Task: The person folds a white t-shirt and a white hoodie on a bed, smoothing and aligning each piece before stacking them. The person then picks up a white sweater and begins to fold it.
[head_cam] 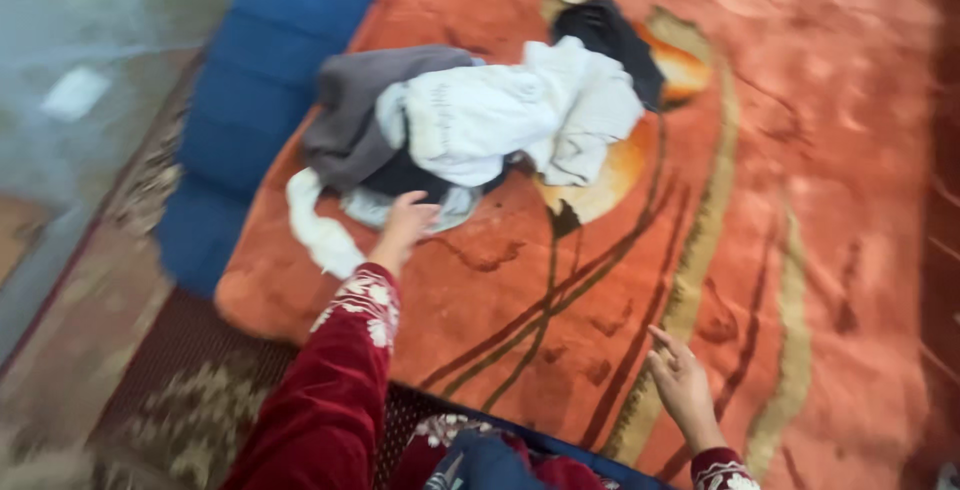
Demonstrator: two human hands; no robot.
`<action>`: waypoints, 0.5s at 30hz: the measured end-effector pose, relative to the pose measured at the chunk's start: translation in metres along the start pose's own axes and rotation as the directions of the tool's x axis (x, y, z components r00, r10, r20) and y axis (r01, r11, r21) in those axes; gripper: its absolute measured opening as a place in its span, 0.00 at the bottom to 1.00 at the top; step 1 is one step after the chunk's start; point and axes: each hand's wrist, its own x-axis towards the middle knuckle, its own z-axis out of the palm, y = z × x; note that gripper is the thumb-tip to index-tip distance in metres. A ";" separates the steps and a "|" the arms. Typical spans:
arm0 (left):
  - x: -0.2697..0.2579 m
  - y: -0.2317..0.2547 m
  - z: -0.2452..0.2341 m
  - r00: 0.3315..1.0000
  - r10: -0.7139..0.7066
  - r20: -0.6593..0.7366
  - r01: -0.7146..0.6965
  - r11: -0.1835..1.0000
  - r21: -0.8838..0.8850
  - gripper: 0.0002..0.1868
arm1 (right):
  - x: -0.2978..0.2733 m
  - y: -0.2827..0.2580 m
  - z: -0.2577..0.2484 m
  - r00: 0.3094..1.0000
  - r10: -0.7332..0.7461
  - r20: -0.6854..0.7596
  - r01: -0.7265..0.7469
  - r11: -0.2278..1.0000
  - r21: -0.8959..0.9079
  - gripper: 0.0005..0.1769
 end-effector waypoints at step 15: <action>0.206 0.005 0.001 0.961 -0.147 -0.232 0.206 0.944 0.257 0.23 | -0.068 -0.021 0.034 0.848 0.489 -0.205 -0.482 0.872 0.085 0.26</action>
